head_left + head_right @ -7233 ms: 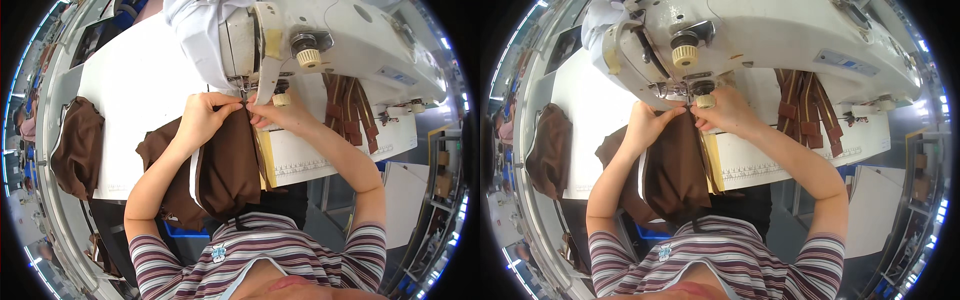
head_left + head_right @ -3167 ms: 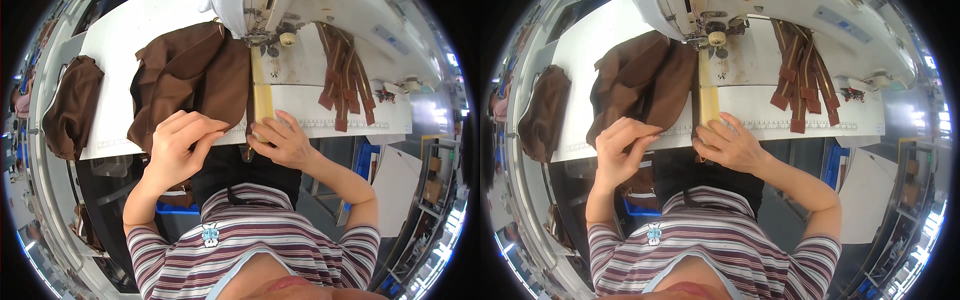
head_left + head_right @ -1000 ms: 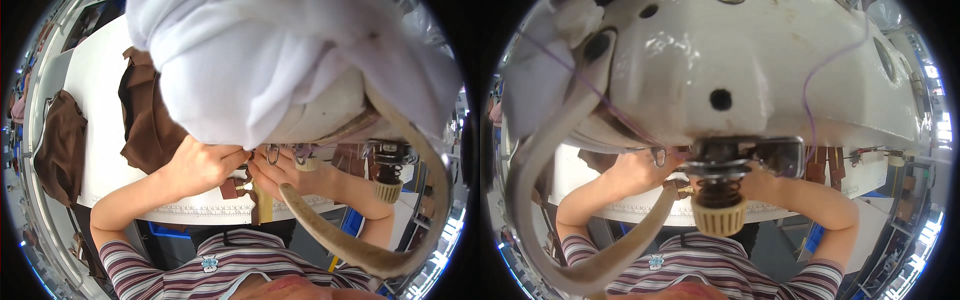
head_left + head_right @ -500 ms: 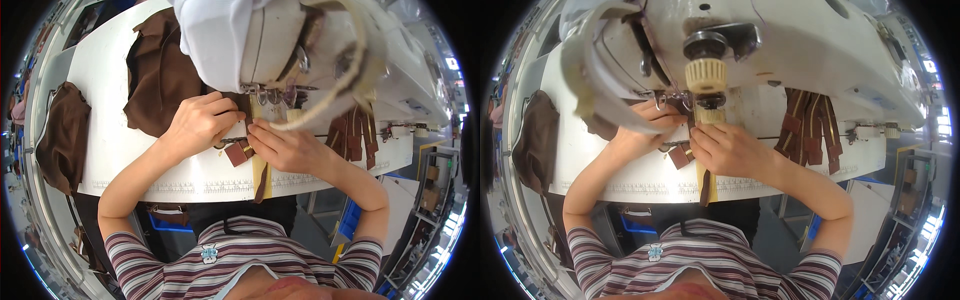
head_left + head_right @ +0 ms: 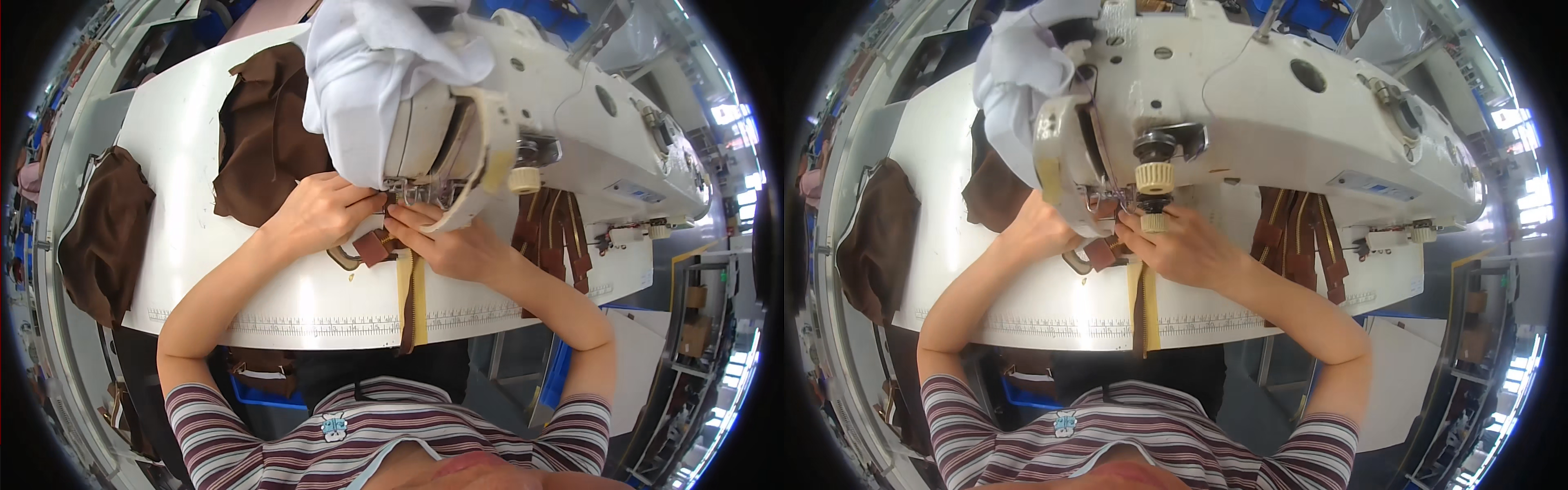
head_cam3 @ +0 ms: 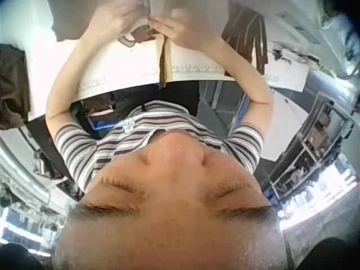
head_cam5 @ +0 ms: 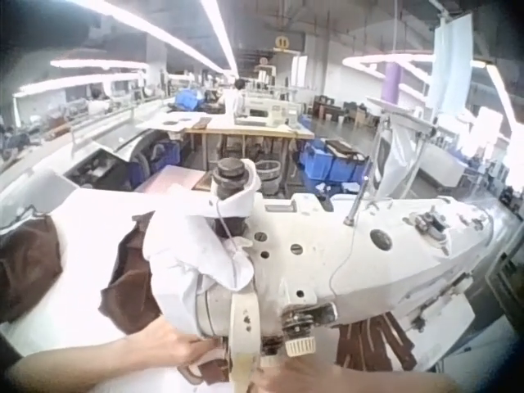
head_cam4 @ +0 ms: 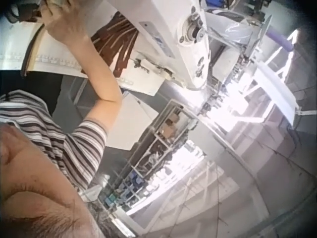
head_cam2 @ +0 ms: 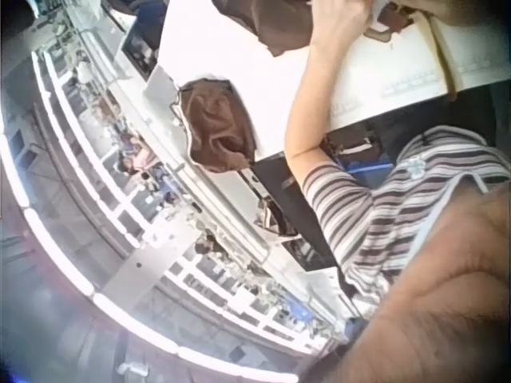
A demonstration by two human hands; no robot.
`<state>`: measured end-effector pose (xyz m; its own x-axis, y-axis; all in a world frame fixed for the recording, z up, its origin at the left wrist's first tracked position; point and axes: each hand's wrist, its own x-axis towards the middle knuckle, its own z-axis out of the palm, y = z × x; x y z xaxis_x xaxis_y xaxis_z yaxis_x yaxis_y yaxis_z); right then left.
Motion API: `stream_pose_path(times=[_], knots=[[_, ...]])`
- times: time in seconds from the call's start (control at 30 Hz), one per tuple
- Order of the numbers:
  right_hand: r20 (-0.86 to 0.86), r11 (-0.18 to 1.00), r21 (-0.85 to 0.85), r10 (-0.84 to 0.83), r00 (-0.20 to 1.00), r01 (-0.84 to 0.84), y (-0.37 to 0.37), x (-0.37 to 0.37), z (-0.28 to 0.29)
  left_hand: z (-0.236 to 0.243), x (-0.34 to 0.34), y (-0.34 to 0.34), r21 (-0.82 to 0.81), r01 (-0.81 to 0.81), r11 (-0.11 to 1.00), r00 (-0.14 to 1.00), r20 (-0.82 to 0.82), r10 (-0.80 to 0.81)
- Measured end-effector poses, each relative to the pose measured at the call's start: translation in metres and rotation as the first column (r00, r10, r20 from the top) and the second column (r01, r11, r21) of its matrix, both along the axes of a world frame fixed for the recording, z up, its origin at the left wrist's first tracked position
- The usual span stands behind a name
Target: Sew together brown fabric components to assemble a bag using an industrial sewing machine.
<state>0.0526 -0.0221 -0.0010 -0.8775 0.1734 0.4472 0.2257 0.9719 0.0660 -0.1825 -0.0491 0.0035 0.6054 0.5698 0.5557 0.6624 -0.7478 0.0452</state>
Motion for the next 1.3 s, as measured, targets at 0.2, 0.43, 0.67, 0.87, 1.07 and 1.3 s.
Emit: stream_pose_path(times=[0.2,0.43,0.67,0.87,1.07,1.3], knots=[[-0.144,0.802,-0.494,-0.457,0.878,0.336,-0.003,0.016,-0.015,0.0,-0.004,0.007,-0.005,-0.034,0.999,0.999,0.002,0.034],[-0.18,0.265,-0.962,-0.44,0.88,-0.064,-0.008,0.011,-0.003,0.012,-0.029,0.008,-0.044,-0.163,0.986,0.984,-0.082,0.159],[-0.11,0.903,-0.424,0.023,0.994,-0.068,-0.029,0.004,-0.004,0.004,-0.02,-0.007,-0.185,0.098,0.978,0.994,0.056,-0.089],[-0.092,0.899,-0.435,0.012,0.996,-0.051,0.003,0.005,-0.015,-0.001,-0.028,0.024,0.03,-0.001,1.0,0.997,-0.078,0.003],[0.008,0.946,-0.306,-0.109,0.994,0.106,-0.008,-0.004,-0.003,-0.003,-0.023,0.016,-0.071,-0.228,0.971,0.972,-0.083,0.222],[-0.016,0.978,-0.194,-0.08,0.997,0.075,-0.018,0.005,-0.008,0.062,-0.09,0.106,-0.001,-0.504,0.864,0.863,-0.05,0.503]])
